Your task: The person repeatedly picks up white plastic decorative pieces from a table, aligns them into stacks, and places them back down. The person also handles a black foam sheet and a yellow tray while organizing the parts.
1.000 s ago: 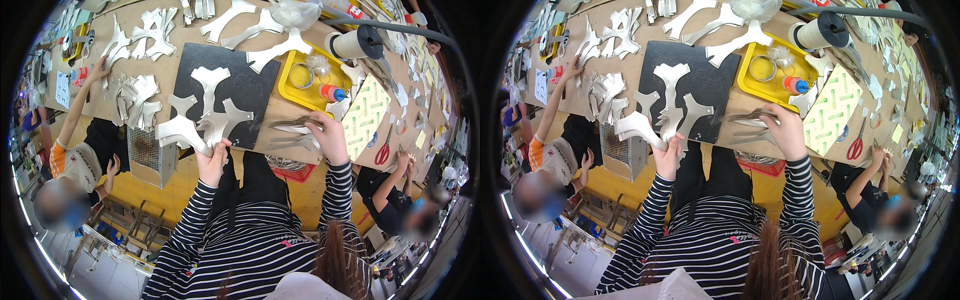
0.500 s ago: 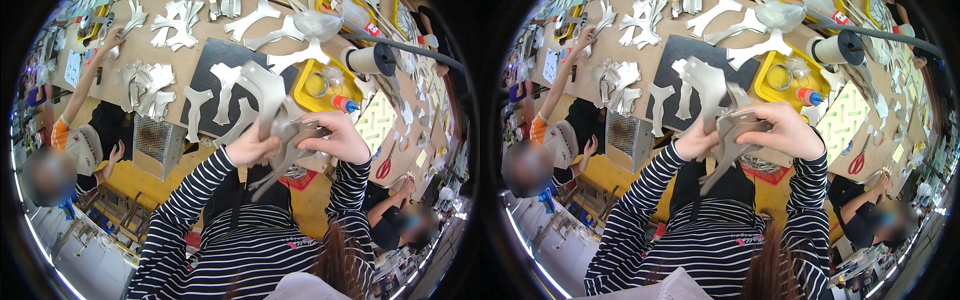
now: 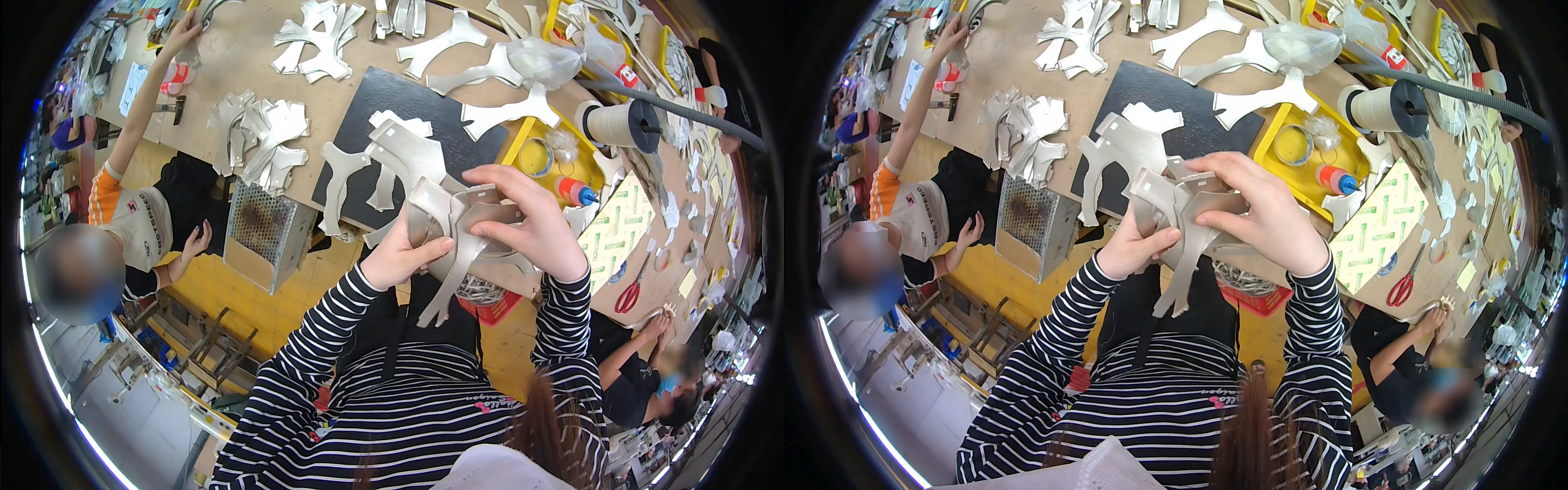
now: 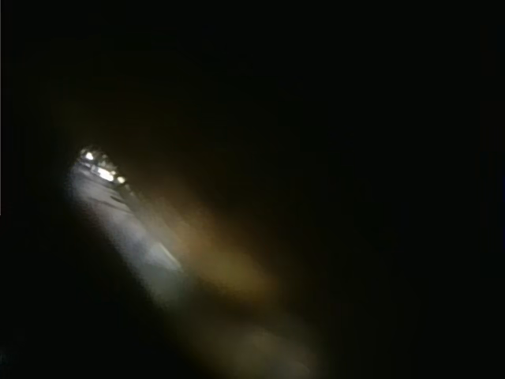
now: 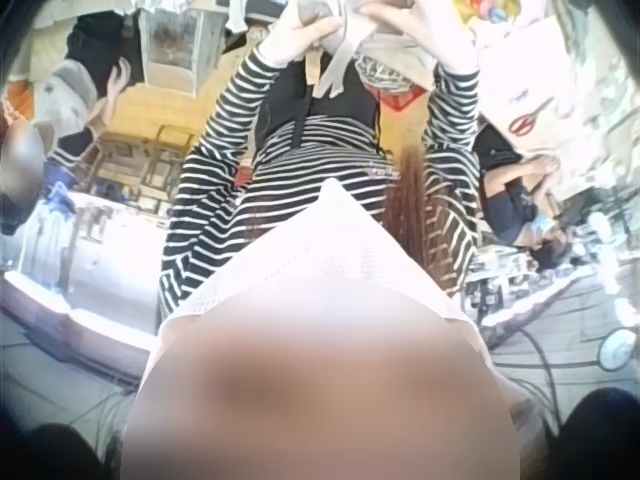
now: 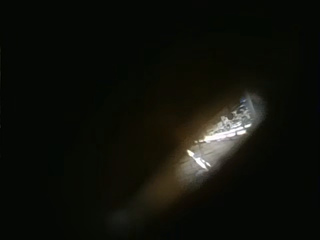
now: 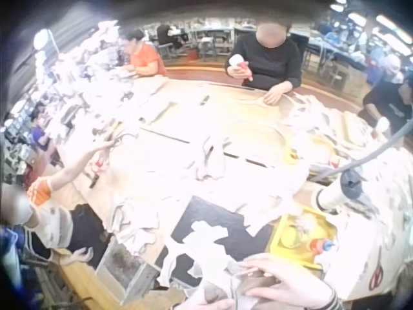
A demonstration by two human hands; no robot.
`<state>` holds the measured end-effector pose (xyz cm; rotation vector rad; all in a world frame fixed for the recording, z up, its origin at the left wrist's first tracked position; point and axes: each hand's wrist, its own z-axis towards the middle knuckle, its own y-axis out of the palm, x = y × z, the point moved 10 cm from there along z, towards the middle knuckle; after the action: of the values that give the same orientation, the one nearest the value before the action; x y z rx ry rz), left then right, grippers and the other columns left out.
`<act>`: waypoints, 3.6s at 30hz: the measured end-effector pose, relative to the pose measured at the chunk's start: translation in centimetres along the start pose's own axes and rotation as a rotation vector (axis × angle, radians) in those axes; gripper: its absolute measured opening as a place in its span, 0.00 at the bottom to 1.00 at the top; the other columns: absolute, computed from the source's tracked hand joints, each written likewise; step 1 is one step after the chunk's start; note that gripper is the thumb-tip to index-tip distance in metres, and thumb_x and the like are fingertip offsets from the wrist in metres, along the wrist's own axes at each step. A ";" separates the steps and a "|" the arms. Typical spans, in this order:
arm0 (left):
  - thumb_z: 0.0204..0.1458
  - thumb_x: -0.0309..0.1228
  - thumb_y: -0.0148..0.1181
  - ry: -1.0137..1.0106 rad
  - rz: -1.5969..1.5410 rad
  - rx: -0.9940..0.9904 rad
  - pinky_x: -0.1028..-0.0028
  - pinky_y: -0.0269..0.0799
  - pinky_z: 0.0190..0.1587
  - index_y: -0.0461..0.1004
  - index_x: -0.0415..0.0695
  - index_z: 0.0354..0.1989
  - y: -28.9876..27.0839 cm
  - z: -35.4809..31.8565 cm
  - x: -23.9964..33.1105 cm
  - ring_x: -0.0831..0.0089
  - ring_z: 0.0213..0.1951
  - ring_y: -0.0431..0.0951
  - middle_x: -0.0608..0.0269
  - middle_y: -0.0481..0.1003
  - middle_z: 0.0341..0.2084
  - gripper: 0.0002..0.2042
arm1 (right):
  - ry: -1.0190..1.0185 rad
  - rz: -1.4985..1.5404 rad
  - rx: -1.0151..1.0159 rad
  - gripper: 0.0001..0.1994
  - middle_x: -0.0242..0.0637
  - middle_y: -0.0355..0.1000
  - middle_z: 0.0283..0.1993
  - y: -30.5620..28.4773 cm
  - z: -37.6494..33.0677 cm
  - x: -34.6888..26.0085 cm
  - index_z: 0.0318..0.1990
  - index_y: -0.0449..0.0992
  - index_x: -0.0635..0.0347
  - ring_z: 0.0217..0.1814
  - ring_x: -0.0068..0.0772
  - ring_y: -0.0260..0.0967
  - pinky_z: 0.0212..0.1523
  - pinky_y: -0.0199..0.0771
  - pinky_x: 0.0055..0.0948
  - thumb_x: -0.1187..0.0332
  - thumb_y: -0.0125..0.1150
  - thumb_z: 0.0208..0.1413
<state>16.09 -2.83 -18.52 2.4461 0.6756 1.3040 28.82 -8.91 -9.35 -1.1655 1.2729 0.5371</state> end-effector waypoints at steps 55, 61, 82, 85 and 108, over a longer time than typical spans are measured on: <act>0.39 0.24 0.73 -0.078 -0.061 -0.271 0.78 0.73 0.40 0.48 0.44 0.68 -2.1 -2.6 0.8 0.79 0.38 0.74 0.63 0.69 0.44 0.47 | 0.017 0.086 -0.411 0.14 0.37 0.78 0.28 3.1 2.0 -2.7 0.40 0.77 0.68 0.28 0.21 0.75 0.30 0.73 0.21 0.72 0.70 0.45; 0.41 0.25 0.71 0.115 -0.089 -0.269 0.78 0.69 0.43 0.54 0.45 0.61 -3.4 -2.8 2.9 0.77 0.38 0.73 0.65 0.71 0.33 0.39 | 0.152 0.047 -0.232 0.14 0.38 0.77 0.29 2.2 4.1 -2.8 0.42 0.76 0.68 0.29 0.24 0.76 0.31 0.73 0.22 0.73 0.68 0.47; 0.62 0.26 0.45 0.208 -0.142 0.436 0.88 0.49 0.16 0.53 0.40 0.65 -19.0 -12.0 3.4 0.92 0.14 0.53 0.58 0.77 0.34 0.23 | 0.315 0.226 0.276 0.13 0.32 0.74 0.41 -1.2 14.8 1.9 0.48 0.71 0.67 0.42 0.17 0.68 0.44 0.66 0.18 0.68 0.58 0.59; 0.62 0.26 0.45 0.192 -0.197 0.416 0.89 0.49 0.17 0.55 0.42 0.65 -18.1 -12.9 3.3 0.91 0.15 0.53 0.58 0.77 0.34 0.22 | 0.232 0.267 0.220 0.14 0.33 0.74 0.41 0.1 18.6 2.0 0.48 0.71 0.68 0.42 0.19 0.69 0.46 0.67 0.20 0.69 0.59 0.57; 0.63 0.30 0.47 -0.012 -0.264 0.157 0.87 0.57 0.29 0.60 0.47 0.63 -16.2 -12.1 2.9 0.88 0.24 0.57 0.74 0.75 0.35 0.20 | 0.256 -0.069 0.257 0.19 0.36 0.76 0.40 12.7 43.8 17.0 0.47 0.73 0.67 0.38 0.25 0.72 0.39 0.70 0.23 0.61 0.62 0.54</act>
<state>3.03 12.84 -17.22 2.3788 1.0932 1.1718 42.44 30.06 -35.16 -1.0788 1.4660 0.1688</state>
